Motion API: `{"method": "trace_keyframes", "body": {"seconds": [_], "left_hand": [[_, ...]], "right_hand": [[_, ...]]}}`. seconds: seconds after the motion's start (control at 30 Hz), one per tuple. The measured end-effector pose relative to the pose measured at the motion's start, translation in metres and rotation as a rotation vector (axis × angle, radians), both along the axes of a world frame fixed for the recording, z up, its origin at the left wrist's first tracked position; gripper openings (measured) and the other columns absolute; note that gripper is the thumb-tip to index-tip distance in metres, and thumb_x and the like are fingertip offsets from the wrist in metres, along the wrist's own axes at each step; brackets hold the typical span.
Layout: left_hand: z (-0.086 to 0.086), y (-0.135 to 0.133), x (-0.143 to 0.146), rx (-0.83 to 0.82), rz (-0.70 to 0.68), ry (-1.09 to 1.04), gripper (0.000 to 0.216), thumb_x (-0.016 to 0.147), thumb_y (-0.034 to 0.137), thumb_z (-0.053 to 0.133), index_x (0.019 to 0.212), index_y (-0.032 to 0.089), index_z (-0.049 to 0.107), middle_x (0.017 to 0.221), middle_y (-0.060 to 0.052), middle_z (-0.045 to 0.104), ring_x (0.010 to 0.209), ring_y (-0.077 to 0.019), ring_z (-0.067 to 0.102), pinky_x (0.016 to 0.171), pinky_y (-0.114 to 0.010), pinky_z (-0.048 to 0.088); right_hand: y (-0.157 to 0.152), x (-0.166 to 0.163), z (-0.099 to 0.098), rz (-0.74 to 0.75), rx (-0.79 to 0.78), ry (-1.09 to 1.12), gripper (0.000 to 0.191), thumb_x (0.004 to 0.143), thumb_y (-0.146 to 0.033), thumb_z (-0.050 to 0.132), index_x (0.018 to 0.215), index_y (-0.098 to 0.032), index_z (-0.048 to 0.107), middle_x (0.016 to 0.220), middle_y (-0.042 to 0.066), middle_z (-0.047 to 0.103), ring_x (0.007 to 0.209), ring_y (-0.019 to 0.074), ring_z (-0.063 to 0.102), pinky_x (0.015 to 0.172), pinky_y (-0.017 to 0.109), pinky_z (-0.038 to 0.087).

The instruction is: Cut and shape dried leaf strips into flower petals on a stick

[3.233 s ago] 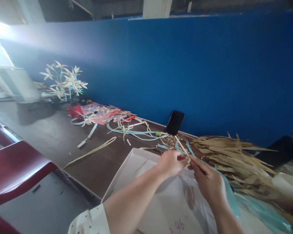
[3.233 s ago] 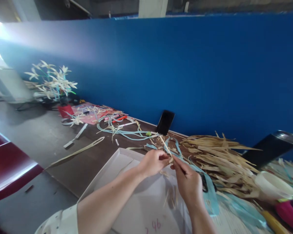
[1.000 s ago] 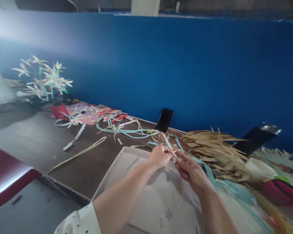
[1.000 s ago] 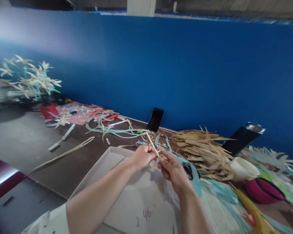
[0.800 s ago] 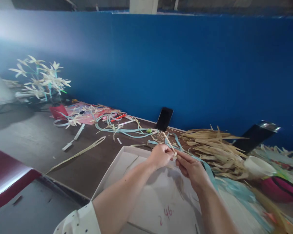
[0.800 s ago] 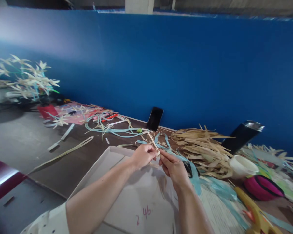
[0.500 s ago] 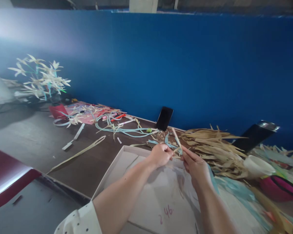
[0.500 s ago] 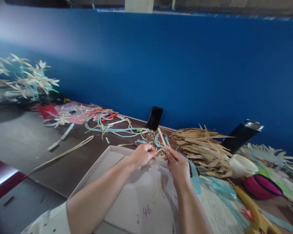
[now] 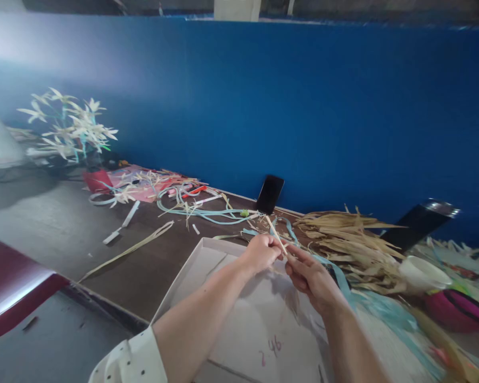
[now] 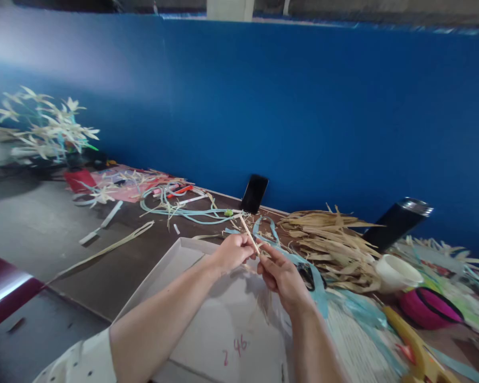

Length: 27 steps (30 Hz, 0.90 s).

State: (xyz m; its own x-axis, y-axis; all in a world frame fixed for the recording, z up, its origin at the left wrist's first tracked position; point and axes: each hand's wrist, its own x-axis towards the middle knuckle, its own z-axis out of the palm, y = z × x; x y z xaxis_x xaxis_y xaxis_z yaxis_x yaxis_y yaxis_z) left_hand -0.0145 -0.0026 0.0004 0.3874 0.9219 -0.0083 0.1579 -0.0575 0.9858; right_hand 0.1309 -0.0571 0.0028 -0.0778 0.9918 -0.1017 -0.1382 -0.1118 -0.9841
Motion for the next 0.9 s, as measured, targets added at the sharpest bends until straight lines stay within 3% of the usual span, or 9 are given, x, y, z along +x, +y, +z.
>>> {"method": "trace_keyframes", "body": {"seconds": [0.2, 0.4, 0.53, 0.63, 0.9], "left_hand": [[0.008, -0.003, 0.000, 0.064, 0.030, 0.113, 0.034, 0.073, 0.045, 0.052, 0.077, 0.012, 0.062, 0.068, -0.003, 0.062, 0.054, -0.0084, 0.048, 0.051, -0.020, 0.036], [0.010, -0.004, -0.002, 0.059, 0.033, 0.187, 0.027, 0.074, 0.039, 0.051, 0.079, 0.014, 0.062, 0.071, -0.002, 0.065, 0.054, -0.0084, 0.049, 0.051, -0.020, 0.035], [0.014, -0.004, -0.008, 0.106, -0.020, 0.275, 0.026, 0.073, 0.035, 0.050, 0.079, 0.014, 0.064, 0.071, -0.003, 0.065, 0.056, -0.0099, 0.051, 0.052, -0.020, 0.036], [0.018, -0.003, -0.016, 0.170, -0.143, 0.427, 0.016, 0.069, 0.026, 0.054, 0.070, 0.016, 0.067, 0.069, -0.003, 0.066, 0.059, -0.0117, 0.054, 0.055, -0.021, 0.037], [0.024, -0.006, -0.024, 0.309, -0.154, 0.794, 0.019, 0.069, 0.023, 0.051, 0.065, 0.017, 0.069, 0.069, -0.008, 0.066, 0.061, -0.0162, 0.057, 0.058, -0.025, 0.038]], "right_hand": [[0.007, -0.002, -0.009, -0.173, 0.062, -0.110, 0.049, 0.066, -0.041, 0.068, 0.109, -0.017, 0.064, 0.057, -0.002, 0.048, 0.039, 0.0038, 0.029, 0.037, 0.020, 0.012], [0.011, 0.004, -0.012, -0.408, 0.179, -0.240, 0.045, 0.065, -0.042, 0.068, 0.104, -0.020, 0.068, 0.055, -0.003, 0.051, 0.039, 0.0047, 0.031, 0.037, 0.021, 0.020], [0.013, 0.019, -0.011, -0.652, 0.157, -0.085, 0.052, 0.059, -0.040, 0.072, 0.107, -0.020, 0.066, 0.055, -0.004, 0.051, 0.039, 0.0045, 0.033, 0.035, 0.019, 0.023], [0.012, 0.025, -0.009, -0.777, 0.167, 0.054, 0.057, 0.056, -0.037, 0.074, 0.109, -0.019, 0.064, 0.057, -0.003, 0.053, 0.039, 0.0038, 0.033, 0.034, 0.017, 0.022], [0.012, 0.022, -0.008, -0.819, 0.288, 0.016, 0.052, 0.057, -0.039, 0.074, 0.105, -0.020, 0.066, 0.062, -0.001, 0.056, 0.040, 0.0036, 0.035, 0.033, 0.017, 0.024]]}}
